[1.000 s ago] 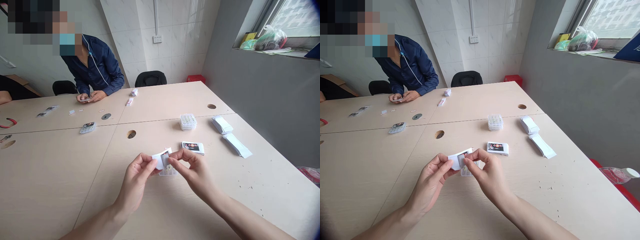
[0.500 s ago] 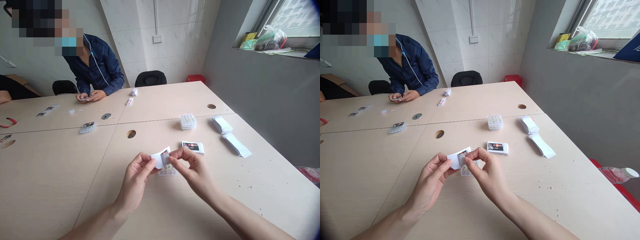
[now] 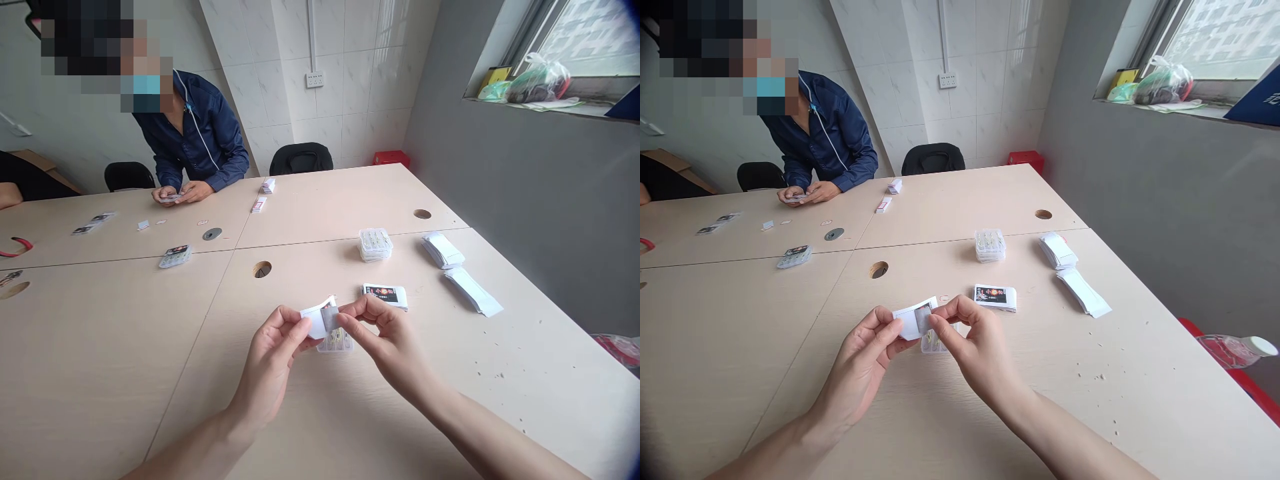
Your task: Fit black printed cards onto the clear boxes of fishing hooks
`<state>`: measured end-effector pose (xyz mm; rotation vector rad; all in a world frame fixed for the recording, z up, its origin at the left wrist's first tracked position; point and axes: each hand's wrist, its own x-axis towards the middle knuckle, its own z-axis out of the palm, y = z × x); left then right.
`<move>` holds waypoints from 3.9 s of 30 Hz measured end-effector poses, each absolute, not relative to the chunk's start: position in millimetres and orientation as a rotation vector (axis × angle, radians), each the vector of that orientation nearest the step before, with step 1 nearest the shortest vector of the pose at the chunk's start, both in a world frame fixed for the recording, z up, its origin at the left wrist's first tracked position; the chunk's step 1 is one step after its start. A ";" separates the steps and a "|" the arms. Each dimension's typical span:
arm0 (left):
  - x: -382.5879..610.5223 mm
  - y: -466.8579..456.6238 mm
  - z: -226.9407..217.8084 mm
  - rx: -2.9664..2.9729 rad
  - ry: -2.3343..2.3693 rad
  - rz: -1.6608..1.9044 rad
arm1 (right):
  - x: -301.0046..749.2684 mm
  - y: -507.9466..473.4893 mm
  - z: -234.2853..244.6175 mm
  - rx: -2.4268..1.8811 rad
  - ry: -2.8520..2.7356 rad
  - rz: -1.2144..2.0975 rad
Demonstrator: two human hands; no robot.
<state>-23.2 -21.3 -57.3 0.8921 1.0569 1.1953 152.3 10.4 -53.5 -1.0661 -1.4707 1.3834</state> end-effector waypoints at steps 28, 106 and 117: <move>-21.7 -19.3 -58.3 0.882 1.058 1.222 | 154.9 12.2 -52.9 -1.002 -1.438 1.456; -24.3 -19.2 -59.7 0.883 1.096 1.229 | 157.6 18.2 -55.7 -1.007 -1.516 1.432; -23.1 -20.9 -57.0 0.849 1.052 1.239 | 160.3 16.4 -54.0 -0.962 -1.455 1.525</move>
